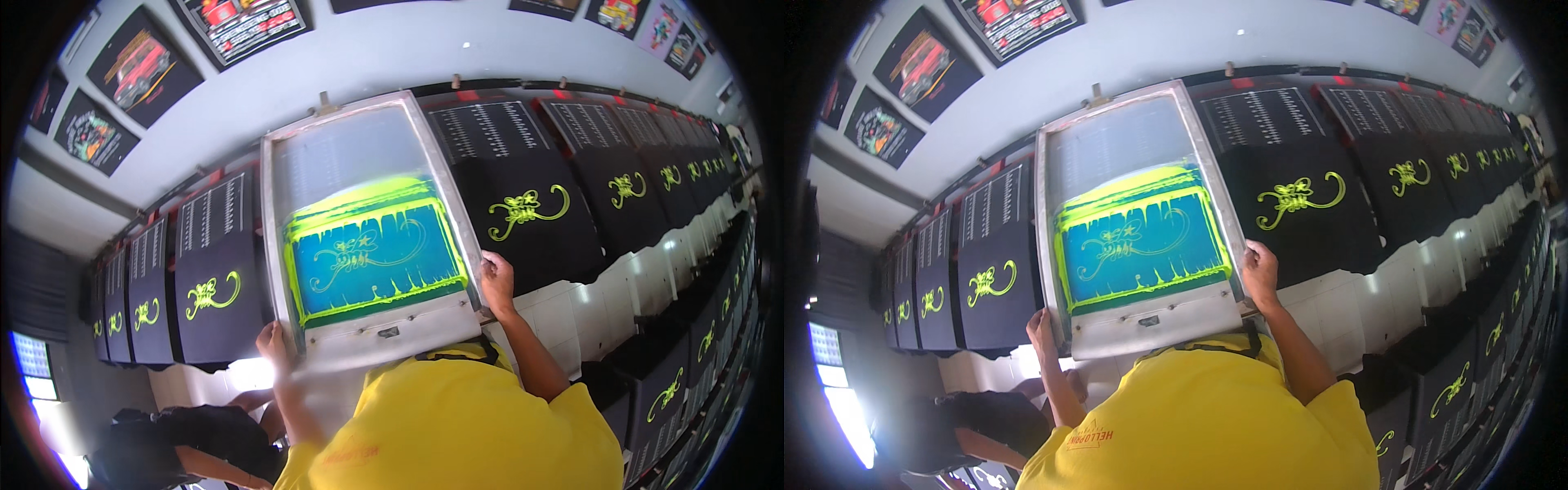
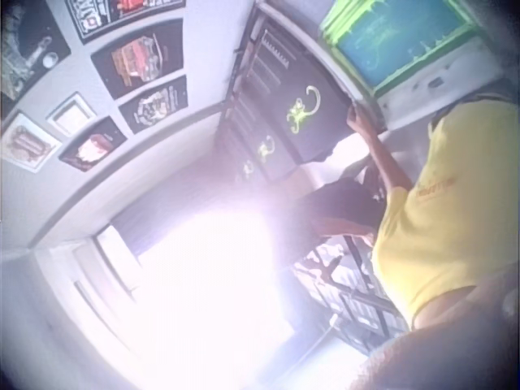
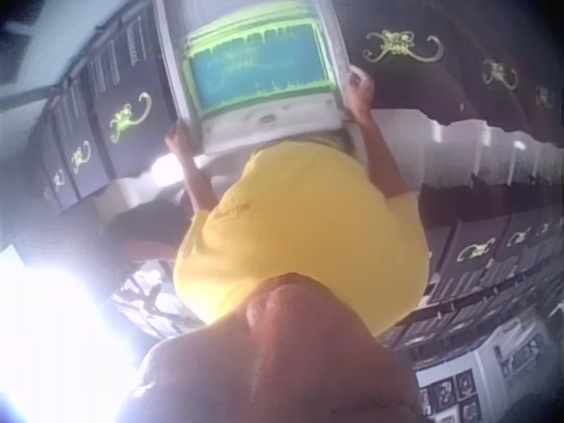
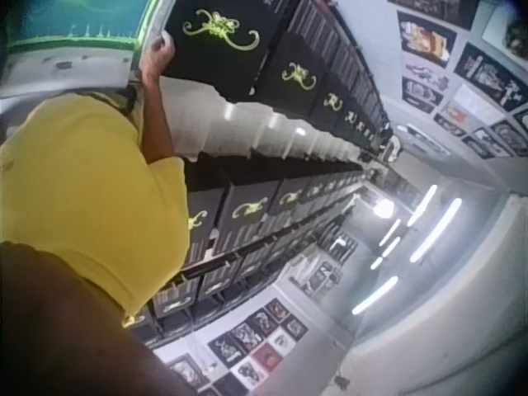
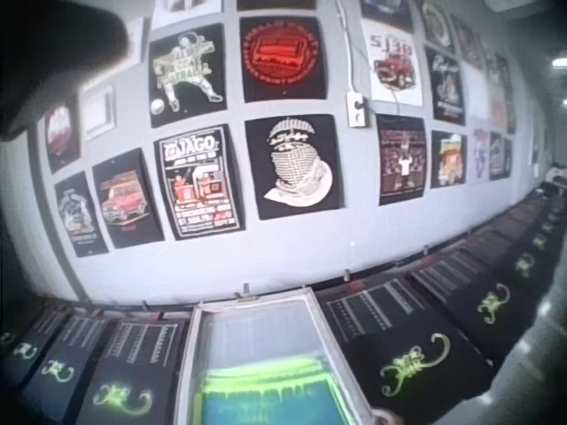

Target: The person performs screen printing by sliding a squeegee across a screen frame to apply green ink to garments on boards, repeating the process for multiple items.

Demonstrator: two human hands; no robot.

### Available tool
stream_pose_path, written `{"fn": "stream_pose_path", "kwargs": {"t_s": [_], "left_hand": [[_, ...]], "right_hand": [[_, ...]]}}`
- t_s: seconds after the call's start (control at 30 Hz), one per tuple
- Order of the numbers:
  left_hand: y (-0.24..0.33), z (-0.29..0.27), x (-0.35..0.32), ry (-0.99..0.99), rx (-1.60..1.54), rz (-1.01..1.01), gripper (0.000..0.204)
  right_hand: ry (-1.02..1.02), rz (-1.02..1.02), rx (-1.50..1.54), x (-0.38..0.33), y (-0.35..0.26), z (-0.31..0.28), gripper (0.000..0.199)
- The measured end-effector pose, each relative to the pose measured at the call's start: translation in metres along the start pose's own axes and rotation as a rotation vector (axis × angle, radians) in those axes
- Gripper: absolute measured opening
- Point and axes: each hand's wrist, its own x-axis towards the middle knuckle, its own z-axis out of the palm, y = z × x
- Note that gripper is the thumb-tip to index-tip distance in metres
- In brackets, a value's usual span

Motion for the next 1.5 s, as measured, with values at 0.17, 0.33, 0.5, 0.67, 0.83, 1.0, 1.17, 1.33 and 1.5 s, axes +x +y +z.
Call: {"fn": "stream_pose_path", "kwargs": {"t_s": [0.17,0.33,0.5,0.67,0.83,1.0,1.17,1.33,1.5], "left_hand": [[-0.037,0.007,0.014,0.045,0.015,0.067,0.034],[-0.099,0.020,0.052,-0.019,-0.134,0.124,0.035],[-0.096,0.029,0.049,0.011,-0.103,0.148,0.029],[-0.111,0.034,0.062,0.013,-0.086,0.180,0.032],[-0.110,0.038,0.072,0.012,-0.001,0.229,0.032],[-0.105,0.041,0.072,0.013,0.029,0.192,0.034],[-0.098,0.039,0.070,0.012,0.057,0.200,0.034],[-0.100,0.038,0.074,-0.024,0.068,0.185,0.033],[-0.092,0.040,0.071,-0.044,0.060,0.140,0.032]], "right_hand": [[0.013,-0.057,0.031,-0.006,-0.003,0.003,0.019],[0.062,-0.143,0.082,-0.016,0.004,0.019,0.020],[0.073,-0.228,-0.060,-0.019,0.020,0.017,0.026],[0.103,-0.158,-0.185,-0.016,0.019,0.019,0.025],[0.135,-0.174,-0.147,-0.020,0.003,0.019,0.023],[0.144,-0.177,-0.199,-0.010,0.008,0.014,0.021],[0.137,-0.197,-0.215,-0.005,0.010,0.013,0.021],[0.142,-0.160,-0.162,-0.006,0.006,0.013,0.020],[0.139,-0.171,-0.249,-0.003,0.009,0.005,0.020]]}}
